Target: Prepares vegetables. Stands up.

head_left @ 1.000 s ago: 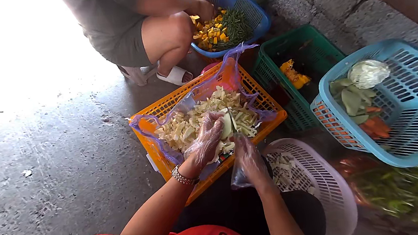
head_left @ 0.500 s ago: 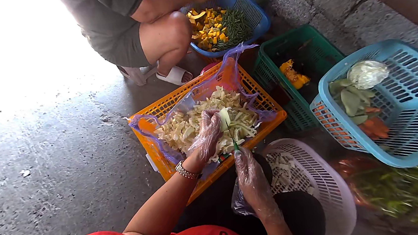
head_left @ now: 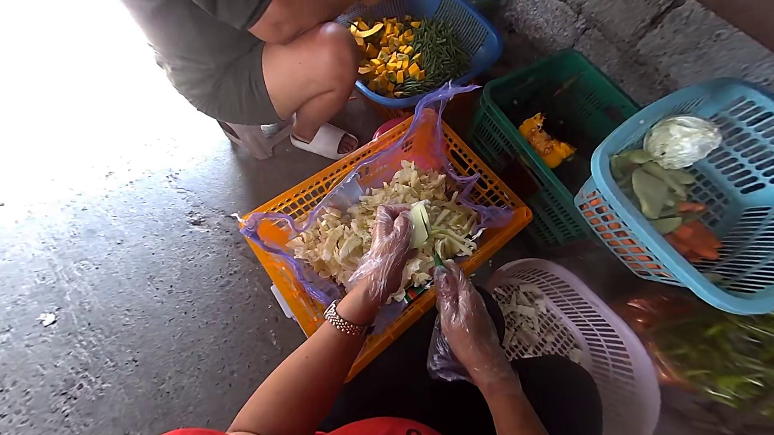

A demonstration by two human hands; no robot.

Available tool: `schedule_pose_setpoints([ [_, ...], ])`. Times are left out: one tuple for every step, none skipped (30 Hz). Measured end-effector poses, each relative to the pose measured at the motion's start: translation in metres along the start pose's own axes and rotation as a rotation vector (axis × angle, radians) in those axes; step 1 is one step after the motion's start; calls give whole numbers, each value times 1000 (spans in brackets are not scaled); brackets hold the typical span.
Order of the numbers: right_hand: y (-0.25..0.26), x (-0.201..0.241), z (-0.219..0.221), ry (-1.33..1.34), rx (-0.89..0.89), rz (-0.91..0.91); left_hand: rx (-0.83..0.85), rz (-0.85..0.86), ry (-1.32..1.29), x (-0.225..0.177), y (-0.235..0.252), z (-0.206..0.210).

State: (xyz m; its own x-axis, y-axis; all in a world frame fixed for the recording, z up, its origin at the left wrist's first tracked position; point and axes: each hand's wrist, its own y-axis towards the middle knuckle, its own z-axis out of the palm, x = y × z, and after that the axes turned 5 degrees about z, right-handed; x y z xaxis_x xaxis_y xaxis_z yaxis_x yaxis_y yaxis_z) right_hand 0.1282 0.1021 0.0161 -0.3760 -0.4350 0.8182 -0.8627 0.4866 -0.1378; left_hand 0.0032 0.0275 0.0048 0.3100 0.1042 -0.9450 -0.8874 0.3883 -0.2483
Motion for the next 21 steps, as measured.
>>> schedule_pose_setpoints([
  [7, 3, -1, -6, 30, 34, 7, -2, 3, 0, -1, 1],
  [15, 7, -2, -10, 72, 79, 19, -9, -1, -1, -2, 1],
  [24, 8, -3, -8, 129, 130, 34, -14, -9, -2, -3, 1],
  [35, 8, -5, -14, 201, 183, 44, -14, -20, -3, -6, 1],
  [45, 5, -6, -13, 278, 239, 52, -1, -34, -4, -8, 2],
  [51, 0, -6, 13, 322, 269, 55, 10, -39, -6, -10, 3],
  [52, -2, -6, 36, 333, 281, 54, 11, -30, -8, -10, 2],
  [50, -1, -7, 54, 310, 273, 45, 13, -17, -8, -8, 1],
  [43, 1, -7, 74, 269, 249, 34, 15, -4, -7, -4, -3],
  [32, 4, -8, 95, 226, 205, 20, 18, 5, -4, 0, -6],
  [21, 7, -9, 103, 189, 145, -1, 22, 11, -2, 3, -8],
  [10, 7, -7, 108, 148, 79, -24, 23, 10, 0, 6, -9],
  [2, 5, -5, 104, 116, 31, -42, 24, 12, 1, 8, -9],
  [-5, 3, -2, 95, 92, 3, -44, 20, 15, 1, 8, -9],
  [-10, 1, -1, 82, 76, -10, -41, 18, 19, 2, 8, -9],
  [-13, -1, 0, 72, 68, -15, -44, 16, 21, 2, 8, -8],
  [-14, -3, 1, 68, 63, -14, -47, 10, 20, 2, 7, -7],
  [-14, -4, 2, 64, 53, -16, -49, 4, 20, 2, 7, -7],
  [-14, -5, 2, 56, 40, -20, -52, -1, 19, 1, 6, -6],
  [-13, -5, 3, 40, 21, -28, -48, 0, 17, 1, 6, -5],
  [-12, -4, 5, 24, 4, -28, -44, 1, 10, 1, 5, -5],
])
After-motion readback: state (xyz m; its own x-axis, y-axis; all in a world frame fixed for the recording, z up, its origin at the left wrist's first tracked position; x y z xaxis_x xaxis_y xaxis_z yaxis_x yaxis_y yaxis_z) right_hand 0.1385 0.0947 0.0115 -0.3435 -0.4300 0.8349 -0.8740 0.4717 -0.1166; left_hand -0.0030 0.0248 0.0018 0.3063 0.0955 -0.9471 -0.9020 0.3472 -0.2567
